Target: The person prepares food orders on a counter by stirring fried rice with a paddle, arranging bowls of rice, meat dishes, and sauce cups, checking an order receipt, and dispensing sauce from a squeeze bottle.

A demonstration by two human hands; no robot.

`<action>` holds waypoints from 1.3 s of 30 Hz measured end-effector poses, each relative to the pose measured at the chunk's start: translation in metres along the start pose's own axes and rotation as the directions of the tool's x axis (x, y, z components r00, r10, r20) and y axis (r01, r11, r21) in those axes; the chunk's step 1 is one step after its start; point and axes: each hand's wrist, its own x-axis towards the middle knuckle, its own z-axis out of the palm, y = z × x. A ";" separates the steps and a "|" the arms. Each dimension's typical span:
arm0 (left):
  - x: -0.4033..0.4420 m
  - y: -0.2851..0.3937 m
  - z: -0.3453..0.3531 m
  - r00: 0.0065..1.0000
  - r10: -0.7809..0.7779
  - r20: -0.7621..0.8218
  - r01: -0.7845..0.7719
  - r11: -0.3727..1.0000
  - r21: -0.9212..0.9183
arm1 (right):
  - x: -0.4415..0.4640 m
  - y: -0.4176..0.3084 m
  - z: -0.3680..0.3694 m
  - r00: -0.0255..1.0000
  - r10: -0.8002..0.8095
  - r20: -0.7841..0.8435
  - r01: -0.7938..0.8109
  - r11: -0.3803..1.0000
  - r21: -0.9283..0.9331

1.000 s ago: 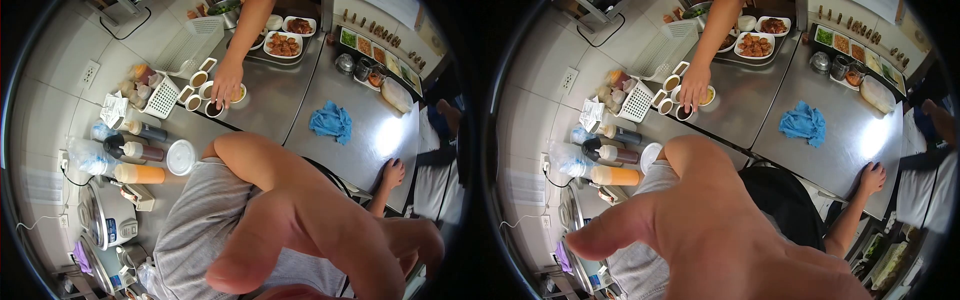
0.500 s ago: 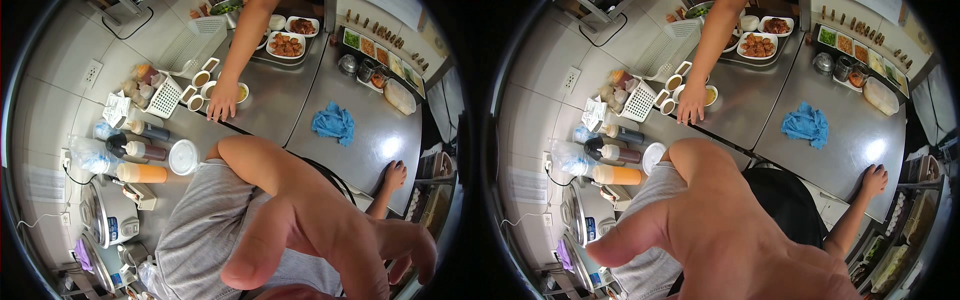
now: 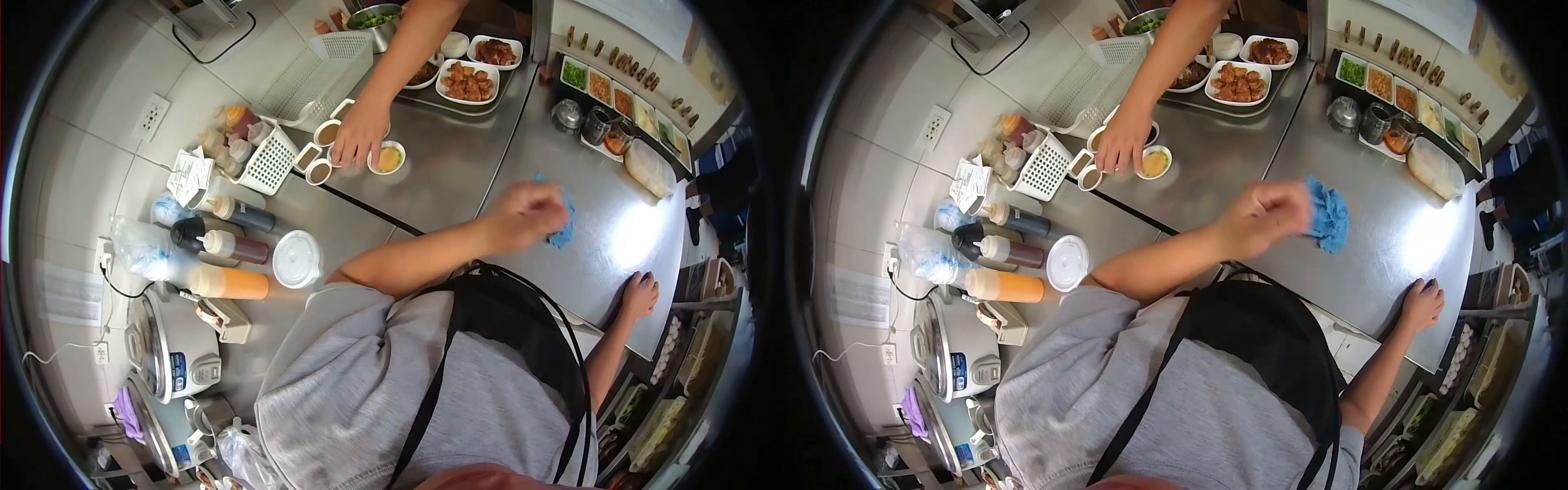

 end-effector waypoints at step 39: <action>-0.133 -0.112 -0.075 0.846 -0.117 -0.520 0.517 0.414 0.749 | -0.004 -0.002 -0.001 0.997 0.005 -0.072 -0.009 0.998 -0.062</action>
